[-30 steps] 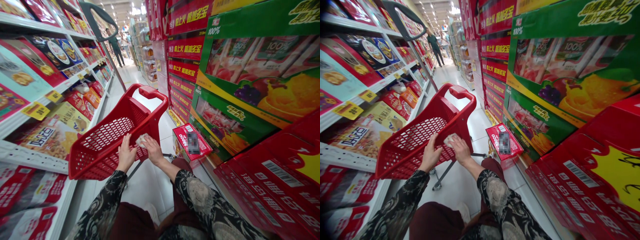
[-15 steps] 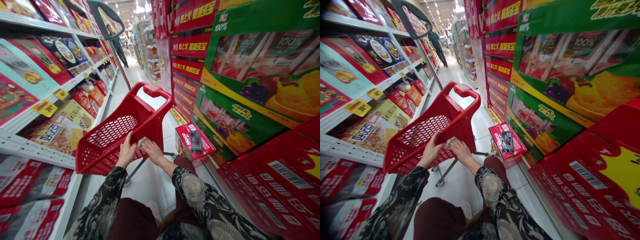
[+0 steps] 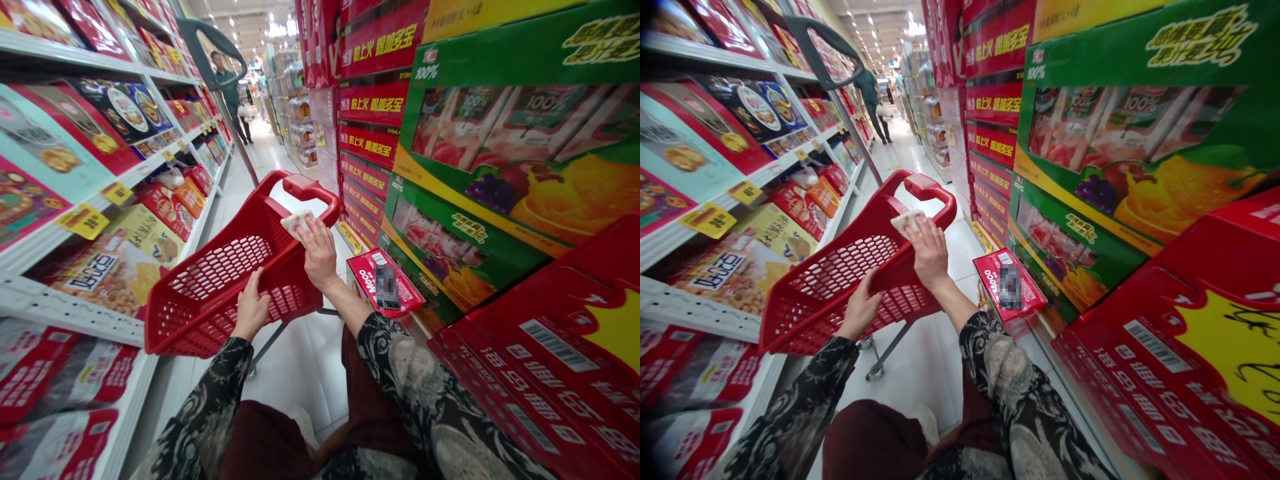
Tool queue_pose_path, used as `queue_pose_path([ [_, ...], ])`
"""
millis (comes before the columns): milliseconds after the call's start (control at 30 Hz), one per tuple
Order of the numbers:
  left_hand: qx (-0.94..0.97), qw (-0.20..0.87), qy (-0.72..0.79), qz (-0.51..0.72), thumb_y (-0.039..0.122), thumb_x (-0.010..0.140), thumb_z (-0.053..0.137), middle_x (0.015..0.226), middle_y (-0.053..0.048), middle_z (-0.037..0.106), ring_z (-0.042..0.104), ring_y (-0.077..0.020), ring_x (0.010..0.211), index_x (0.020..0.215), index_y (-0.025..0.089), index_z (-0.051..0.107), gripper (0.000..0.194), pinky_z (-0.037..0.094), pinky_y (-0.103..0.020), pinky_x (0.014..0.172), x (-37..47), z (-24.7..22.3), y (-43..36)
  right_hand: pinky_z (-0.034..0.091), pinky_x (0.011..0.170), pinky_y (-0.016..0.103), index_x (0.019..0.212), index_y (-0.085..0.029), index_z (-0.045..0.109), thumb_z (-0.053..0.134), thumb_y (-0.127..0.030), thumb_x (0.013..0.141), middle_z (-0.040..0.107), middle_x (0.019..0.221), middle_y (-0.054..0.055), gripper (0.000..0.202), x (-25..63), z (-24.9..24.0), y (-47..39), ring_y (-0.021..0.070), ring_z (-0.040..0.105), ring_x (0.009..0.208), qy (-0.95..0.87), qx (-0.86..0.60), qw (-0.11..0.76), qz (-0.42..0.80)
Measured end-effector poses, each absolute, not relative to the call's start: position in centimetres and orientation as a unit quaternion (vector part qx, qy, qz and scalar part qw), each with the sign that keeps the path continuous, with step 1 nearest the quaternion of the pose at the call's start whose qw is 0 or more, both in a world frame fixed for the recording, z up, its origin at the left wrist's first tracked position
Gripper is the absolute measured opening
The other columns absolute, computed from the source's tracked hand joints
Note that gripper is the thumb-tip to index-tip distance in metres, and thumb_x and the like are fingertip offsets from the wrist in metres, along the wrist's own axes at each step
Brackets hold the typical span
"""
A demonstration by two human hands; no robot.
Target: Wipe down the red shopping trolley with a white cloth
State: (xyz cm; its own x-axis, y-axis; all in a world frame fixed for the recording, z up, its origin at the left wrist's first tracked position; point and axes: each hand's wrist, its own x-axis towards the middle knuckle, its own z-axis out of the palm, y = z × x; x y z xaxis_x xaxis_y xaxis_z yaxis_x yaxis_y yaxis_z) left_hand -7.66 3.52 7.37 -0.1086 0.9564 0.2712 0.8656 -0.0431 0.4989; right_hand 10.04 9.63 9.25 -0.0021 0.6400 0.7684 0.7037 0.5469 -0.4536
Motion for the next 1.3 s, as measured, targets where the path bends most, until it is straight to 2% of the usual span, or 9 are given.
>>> queue_pose_path([
  [167, 0.645, 0.126, 0.689, 0.307, 0.013, 0.069, 0.043, 0.131, -0.004, 0.049, 0.044, -0.0220, 0.121, 0.130, 0.024, 0.038, 0.062, 0.034, -0.043, 0.103, -7.4, 7.3, 3.6, 0.020, 0.107, 0.049, 0.123, -0.023, 0.049, 0.036, -0.011, 0.087, 0.041, 0.137, 0.005, 0.040, 7.3, 7.0, 8.9, 0.0200, 0.021, 0.133, -0.794, -0.450, 0.409, -0.024],
  [300, 0.628, 0.132, 0.688, 0.340, 0.013, 0.068, 0.045, 0.130, -0.006, 0.050, 0.045, -0.0224, 0.120, 0.129, 0.021, 0.038, 0.062, 0.035, -0.041, 0.104, -7.7, 6.8, 3.8, 0.024, 0.105, 0.049, 0.122, -0.022, 0.050, 0.038, -0.019, 0.089, 0.040, 0.138, 0.005, 0.034, 4.5, 5.2, 7.1, 0.0213, 0.024, 0.132, -0.852, -0.389, 0.349, -0.032],
  [433, 0.624, 0.142, 0.675, 0.367, 0.016, 0.069, 0.045, 0.131, -0.007, 0.048, 0.046, -0.0204, 0.120, 0.129, 0.018, 0.038, 0.060, 0.035, -0.035, 0.104, -8.2, 6.9, 3.5, 0.020, 0.106, 0.050, 0.122, -0.023, 0.049, 0.038, -0.016, 0.089, 0.040, 0.138, 0.003, 0.035, 5.3, 5.8, 8.0, 0.0210, 0.024, 0.132, -0.842, -0.398, 0.360, -0.046],
  [633, 0.608, 0.139, 0.693, 0.362, 0.017, 0.069, 0.044, 0.126, -0.009, 0.053, 0.048, -0.0223, 0.117, 0.126, 0.015, 0.042, 0.057, 0.035, -0.038, 0.104, -8.6, 7.5, 3.4, 0.012, 0.109, 0.048, 0.122, -0.023, 0.049, 0.034, -0.010, 0.088, 0.038, 0.139, 0.003, 0.040, 8.2, 8.2, 10.6, 0.0180, 0.020, 0.133, -0.763, -0.474, 0.437, -0.039],
  [833, 0.609, 0.170, 0.689, 0.354, 0.016, 0.069, 0.041, 0.124, -0.009, 0.054, 0.048, -0.0214, 0.117, 0.123, 0.014, 0.046, 0.055, 0.033, -0.037, 0.105, -9.4, 7.7, 3.3, 0.010, 0.109, 0.047, 0.125, -0.022, 0.047, 0.031, -0.009, 0.088, 0.037, 0.140, 0.005, 0.042, 7.6, 9.4, 11.0, 0.0181, 0.018, 0.134, -0.730, -0.505, 0.459, -0.029],
  [967, 0.619, 0.171, 0.675, 0.363, 0.013, 0.068, 0.039, 0.123, -0.008, 0.055, 0.049, -0.0205, 0.116, 0.122, 0.015, 0.048, 0.055, 0.034, -0.038, 0.104, -10.0, 7.4, 3.4, 0.006, 0.108, 0.052, 0.124, -0.021, 0.048, 0.033, -0.010, 0.088, 0.037, 0.139, 0.007, 0.040, 6.9, 9.6, 10.5, 0.0215, 0.019, 0.134, -0.759, -0.509, 0.404, -0.035],
  [1067, 0.627, 0.134, 0.650, 0.407, 0.013, 0.069, 0.038, 0.124, -0.006, 0.055, 0.049, -0.0193, 0.116, 0.122, 0.016, 0.047, 0.053, 0.034, -0.038, 0.105, -9.6, 7.8, 4.0, 0.005, 0.107, 0.053, 0.125, -0.017, 0.047, 0.036, -0.012, 0.087, 0.036, 0.140, 0.009, 0.040, 5.8, 9.6, 9.1, 0.0223, 0.018, 0.134, -0.816, -0.467, 0.339, -0.030],
  [1167, 0.659, 0.095, 0.603, 0.440, 0.020, 0.076, 0.039, 0.130, -0.006, 0.049, 0.042, -0.0180, 0.122, 0.124, 0.017, 0.046, 0.048, 0.028, -0.037, 0.108, -8.1, 8.7, 4.8, 0.006, 0.107, 0.053, 0.130, -0.015, 0.039, 0.038, -0.015, 0.085, 0.032, 0.142, 0.010, 0.045, 4.7, 9.9, 7.4, 0.0224, 0.015, 0.134, -0.834, -0.460, 0.304, -0.001],
  [1300, 0.677, 0.125, 0.578, 0.438, 0.029, 0.084, 0.035, 0.133, -0.007, 0.046, 0.040, -0.0164, 0.124, 0.130, 0.020, 0.037, 0.047, 0.029, -0.036, 0.107, -6.1, 9.7, 5.9, 0.010, 0.107, 0.053, 0.137, -0.016, 0.026, 0.038, -0.018, 0.084, 0.028, 0.144, 0.009, 0.054, 4.8, 10.7, 6.3, 0.0211, 0.014, 0.135, -0.833, -0.466, 0.293, 0.060],
])
